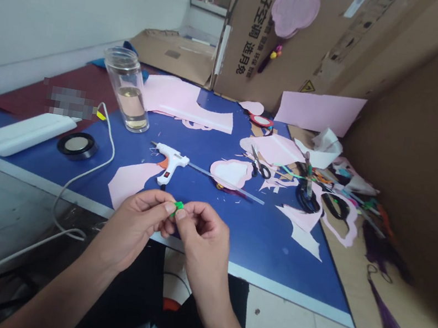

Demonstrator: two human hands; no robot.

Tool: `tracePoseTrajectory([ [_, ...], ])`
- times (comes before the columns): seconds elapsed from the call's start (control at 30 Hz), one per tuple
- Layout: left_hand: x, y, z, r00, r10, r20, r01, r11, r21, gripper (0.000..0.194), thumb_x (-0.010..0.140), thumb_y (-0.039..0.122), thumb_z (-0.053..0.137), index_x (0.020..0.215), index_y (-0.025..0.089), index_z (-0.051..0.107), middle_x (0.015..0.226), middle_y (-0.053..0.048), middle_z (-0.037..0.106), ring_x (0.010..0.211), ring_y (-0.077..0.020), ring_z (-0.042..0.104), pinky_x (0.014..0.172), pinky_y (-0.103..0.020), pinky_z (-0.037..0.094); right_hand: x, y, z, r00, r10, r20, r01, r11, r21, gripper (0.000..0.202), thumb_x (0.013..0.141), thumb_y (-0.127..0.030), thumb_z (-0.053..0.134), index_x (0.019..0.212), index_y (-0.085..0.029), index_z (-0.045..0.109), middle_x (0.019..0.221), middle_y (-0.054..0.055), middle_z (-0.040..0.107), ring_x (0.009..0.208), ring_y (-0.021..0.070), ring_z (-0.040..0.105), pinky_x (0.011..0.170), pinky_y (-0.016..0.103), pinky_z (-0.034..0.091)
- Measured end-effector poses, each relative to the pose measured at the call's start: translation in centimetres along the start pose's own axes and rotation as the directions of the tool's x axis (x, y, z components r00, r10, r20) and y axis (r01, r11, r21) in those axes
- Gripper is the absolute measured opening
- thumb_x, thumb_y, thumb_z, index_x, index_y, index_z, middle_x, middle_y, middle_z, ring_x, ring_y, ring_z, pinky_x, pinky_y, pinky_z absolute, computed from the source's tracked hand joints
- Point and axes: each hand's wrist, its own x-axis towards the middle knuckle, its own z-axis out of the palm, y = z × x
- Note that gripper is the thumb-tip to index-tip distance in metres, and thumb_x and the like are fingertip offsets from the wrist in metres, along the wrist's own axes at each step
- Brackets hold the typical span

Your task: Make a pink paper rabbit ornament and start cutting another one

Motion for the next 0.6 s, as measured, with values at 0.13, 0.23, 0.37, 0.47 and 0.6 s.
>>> tracePoseTrajectory([
  [0.13, 0.0, 0.0, 0.1, 1.0, -0.003, 0.011, 0.003, 1.0, 0.006, 0.016, 0.078, 0.033, 0.08, 0.08, 0.018, 0.075, 0.067, -0.001, 0.07, 0.059, -0.0133, 0.063, 0.057, -0.024, 0.05, 0.1, -0.1, 0.0, 1.0, 0.007, -0.008, -0.007, 1.0, 0.0, 0.024, 0.087, -0.042, 0.086, 0.078, -0.022, 0.074, 0.072, 0.0, 0.067, 0.064, 0.0142, 0.054, 0.064, 0.028, 0.051],
  [0.23, 0.1, 0.1, 0.2, 1.0, 0.001, 0.01, -0.001, 1.0, 0.012, 0.016, 0.079, 0.033, 0.08, 0.079, 0.018, 0.075, 0.067, -0.001, 0.07, 0.059, -0.013, 0.063, 0.057, -0.024, 0.05, 0.2, -0.1, -0.1, 1.0, 0.007, -0.011, -0.007, 1.0, 0.011, 0.025, 0.086, -0.041, 0.087, 0.077, -0.022, 0.074, 0.069, -0.001, 0.066, 0.062, 0.0132, 0.051, 0.063, 0.028, 0.05],
  [0.37, 0.2, 0.4, 0.6, 1.0, 0.014, 0.014, -0.014, 1.0, 0.009, 0.015, 0.078, 0.032, 0.08, 0.079, 0.018, 0.075, 0.067, -0.001, 0.07, 0.059, -0.013, 0.063, 0.057, -0.024, 0.05, 0.4, -0.2, -0.3, 1.0, 0.0, -0.002, 0.0, 0.999, 0.039, 0.024, 0.086, -0.04, 0.088, 0.077, -0.022, 0.074, 0.068, -0.002, 0.065, 0.061, 0.0129, 0.052, 0.062, 0.027, 0.049],
  [0.47, 0.4, 0.6, 1.1, 1.0, 0.023, 0.021, -0.023, 1.0, -0.007, 0.014, 0.077, 0.031, 0.08, 0.079, 0.018, 0.075, 0.067, -0.001, 0.071, 0.059, -0.0125, 0.064, 0.057, -0.023, 0.051, 0.7, -0.4, -0.5, 1.0, -0.012, -0.003, 0.012, 0.998, 0.069, 0.023, 0.086, -0.038, 0.088, 0.078, -0.022, 0.074, 0.068, -0.002, 0.066, 0.061, 0.0133, 0.055, 0.062, 0.027, 0.049],
  [0.6, 0.9, 1.1, 1.8, 0.998, 0.045, 0.035, -0.043, 0.998, -0.035, 0.014, 0.077, 0.031, 0.082, 0.079, 0.018, 0.075, 0.067, 0.0, 0.07, 0.058, -0.0121, 0.064, 0.057, -0.023, 0.051, 1.3, -0.7, -0.8, 1.0, -0.023, 0.0, 0.023, 0.995, 0.092, 0.024, 0.088, -0.039, 0.087, 0.079, -0.021, 0.074, 0.07, -0.001, 0.068, 0.063, 0.014, 0.057, 0.063, 0.028, 0.049],
])
